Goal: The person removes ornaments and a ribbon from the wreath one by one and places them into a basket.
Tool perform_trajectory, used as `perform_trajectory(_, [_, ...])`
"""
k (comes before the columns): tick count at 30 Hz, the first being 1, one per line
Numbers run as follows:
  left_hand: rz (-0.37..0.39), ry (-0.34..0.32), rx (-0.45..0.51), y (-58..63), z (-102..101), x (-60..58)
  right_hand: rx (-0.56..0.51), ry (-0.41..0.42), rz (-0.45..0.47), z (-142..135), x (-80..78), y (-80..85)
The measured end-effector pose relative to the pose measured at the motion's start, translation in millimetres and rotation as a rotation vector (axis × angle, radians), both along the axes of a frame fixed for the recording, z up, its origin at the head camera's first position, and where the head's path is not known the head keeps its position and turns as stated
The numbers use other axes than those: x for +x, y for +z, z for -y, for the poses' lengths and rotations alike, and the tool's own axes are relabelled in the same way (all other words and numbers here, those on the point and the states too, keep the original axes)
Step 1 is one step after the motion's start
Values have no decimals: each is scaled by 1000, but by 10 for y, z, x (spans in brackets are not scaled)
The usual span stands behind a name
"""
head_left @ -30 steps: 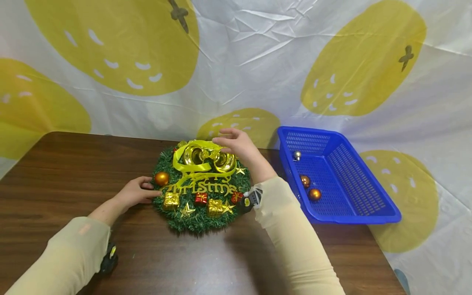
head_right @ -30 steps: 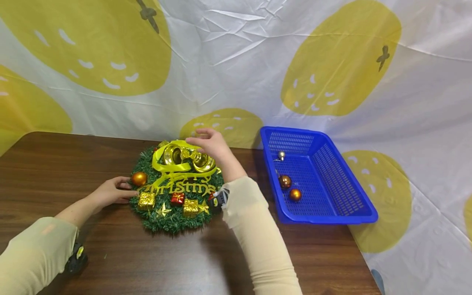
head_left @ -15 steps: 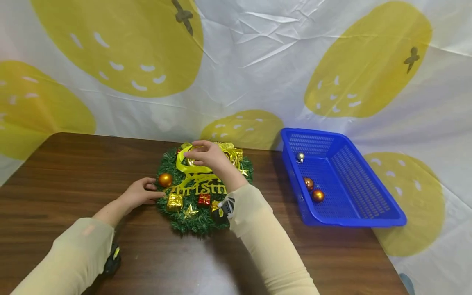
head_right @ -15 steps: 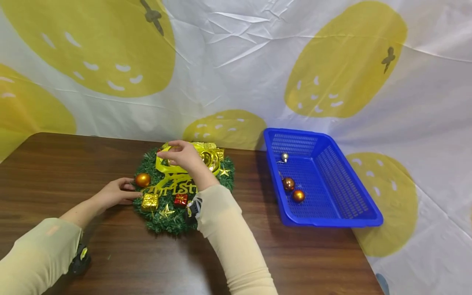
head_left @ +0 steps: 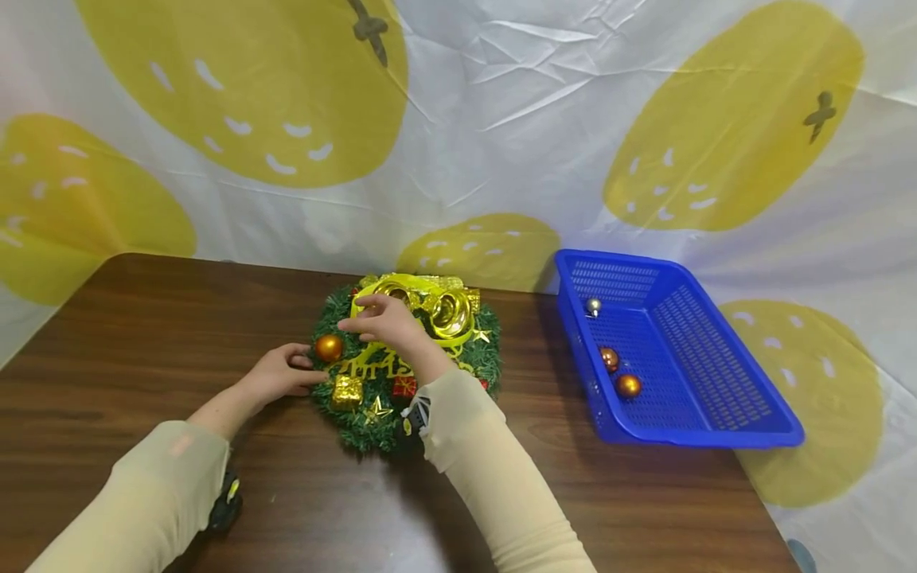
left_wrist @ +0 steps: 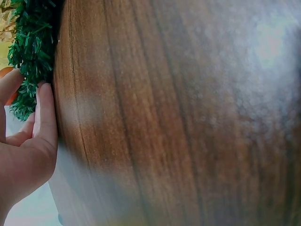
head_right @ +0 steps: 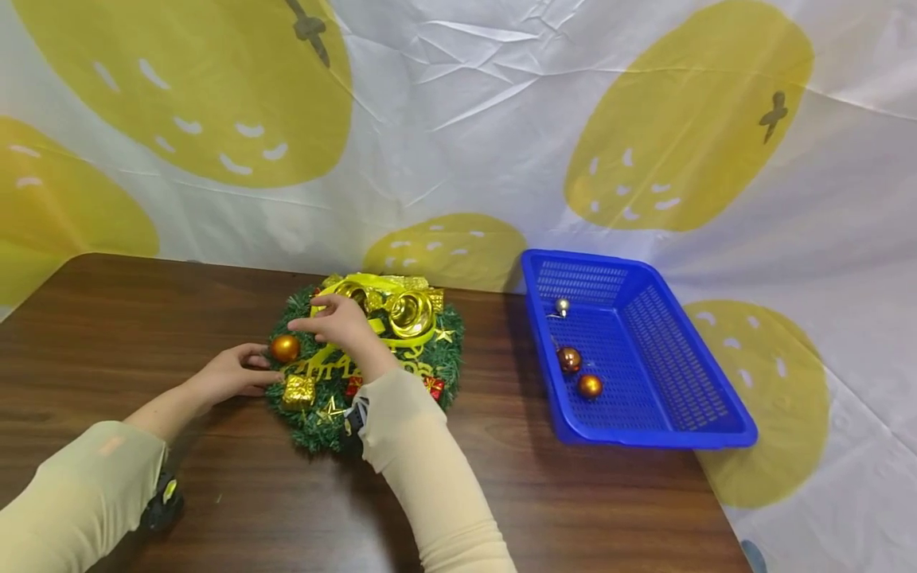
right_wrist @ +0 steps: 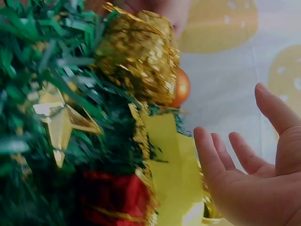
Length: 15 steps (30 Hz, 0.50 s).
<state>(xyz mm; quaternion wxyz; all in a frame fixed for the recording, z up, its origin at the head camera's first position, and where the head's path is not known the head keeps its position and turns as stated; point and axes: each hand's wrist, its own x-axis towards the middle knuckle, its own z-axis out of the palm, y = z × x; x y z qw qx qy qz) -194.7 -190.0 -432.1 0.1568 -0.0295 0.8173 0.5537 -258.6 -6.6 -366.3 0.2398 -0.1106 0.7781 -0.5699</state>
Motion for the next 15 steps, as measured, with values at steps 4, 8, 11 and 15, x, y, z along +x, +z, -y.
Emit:
perform_trajectory(4, [5, 3, 1, -3, 3, -10, 13, 11, 15, 60, 7, -65])
perform_trajectory(8, [8, 3, 9, -10, 4, -14, 42, 8, 27, 120, 1, -125])
perform_trajectory(11, [9, 1, 14, -11, 9, -13, 73, 7, 17, 164, 3, -156])
perform_trajectory(15, [14, 7, 17, -9, 12, -19, 121, 13, -22, 214, 17, -182])
